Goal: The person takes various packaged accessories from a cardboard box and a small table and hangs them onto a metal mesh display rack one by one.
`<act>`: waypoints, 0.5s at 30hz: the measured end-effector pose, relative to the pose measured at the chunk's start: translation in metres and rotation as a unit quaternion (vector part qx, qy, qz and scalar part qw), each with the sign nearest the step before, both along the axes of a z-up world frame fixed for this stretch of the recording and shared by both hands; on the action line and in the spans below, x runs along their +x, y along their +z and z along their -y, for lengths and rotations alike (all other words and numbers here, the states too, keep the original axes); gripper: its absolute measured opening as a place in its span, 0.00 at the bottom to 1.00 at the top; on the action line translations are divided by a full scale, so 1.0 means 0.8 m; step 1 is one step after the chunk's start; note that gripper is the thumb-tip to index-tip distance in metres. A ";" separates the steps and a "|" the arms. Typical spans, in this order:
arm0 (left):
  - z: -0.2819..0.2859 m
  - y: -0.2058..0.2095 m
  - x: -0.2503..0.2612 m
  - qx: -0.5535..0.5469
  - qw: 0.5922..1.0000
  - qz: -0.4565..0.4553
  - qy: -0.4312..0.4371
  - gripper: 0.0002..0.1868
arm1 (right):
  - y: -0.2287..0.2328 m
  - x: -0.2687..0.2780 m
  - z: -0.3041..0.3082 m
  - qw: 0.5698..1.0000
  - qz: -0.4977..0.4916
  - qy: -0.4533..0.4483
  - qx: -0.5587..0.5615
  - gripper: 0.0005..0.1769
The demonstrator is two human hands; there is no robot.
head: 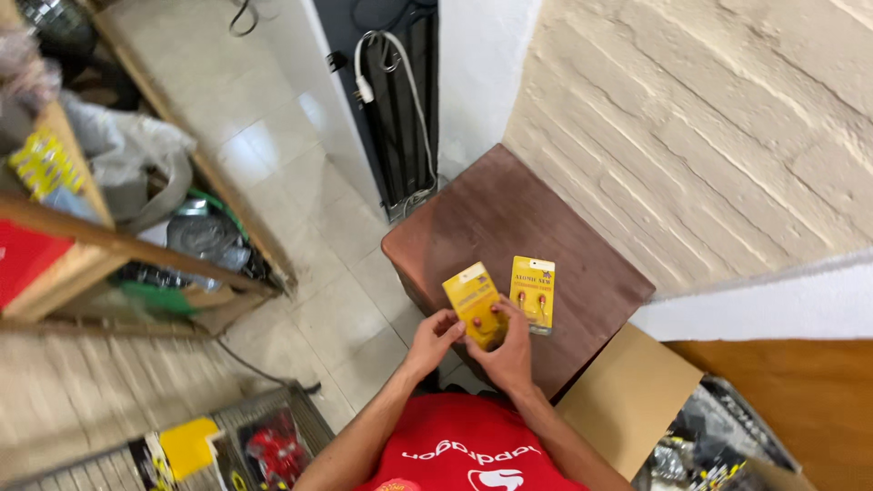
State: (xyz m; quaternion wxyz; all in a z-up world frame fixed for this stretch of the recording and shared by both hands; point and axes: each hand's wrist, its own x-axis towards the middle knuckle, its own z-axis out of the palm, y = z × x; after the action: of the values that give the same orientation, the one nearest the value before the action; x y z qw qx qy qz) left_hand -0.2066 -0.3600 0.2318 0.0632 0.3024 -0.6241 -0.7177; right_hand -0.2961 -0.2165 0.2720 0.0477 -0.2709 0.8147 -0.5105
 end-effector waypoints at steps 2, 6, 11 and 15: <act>-0.022 0.017 0.004 -0.018 0.999 -0.001 0.043 0.14 | -0.008 0.004 -0.006 0.999 -0.009 0.048 -0.014 0.43; -0.056 0.047 0.028 -0.013 0.988 0.003 0.154 0.13 | -0.011 0.009 -0.013 0.990 -0.032 0.135 -0.013 0.44; -0.084 0.058 0.085 -0.031 0.957 0.011 0.287 0.07 | 0.007 0.028 -0.016 0.961 0.031 0.275 -0.009 0.41; -0.101 0.074 0.141 -0.019 0.924 -0.004 0.381 0.06 | -0.017 0.048 0.003 0.915 0.280 0.287 -0.043 0.32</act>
State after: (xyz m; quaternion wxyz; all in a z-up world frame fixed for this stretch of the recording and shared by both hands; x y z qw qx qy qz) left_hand -0.0941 -0.2788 0.2908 0.3402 0.5136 -0.4753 -0.6281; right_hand -0.2576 -0.2193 0.2584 0.4066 -0.3408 0.6321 -0.5647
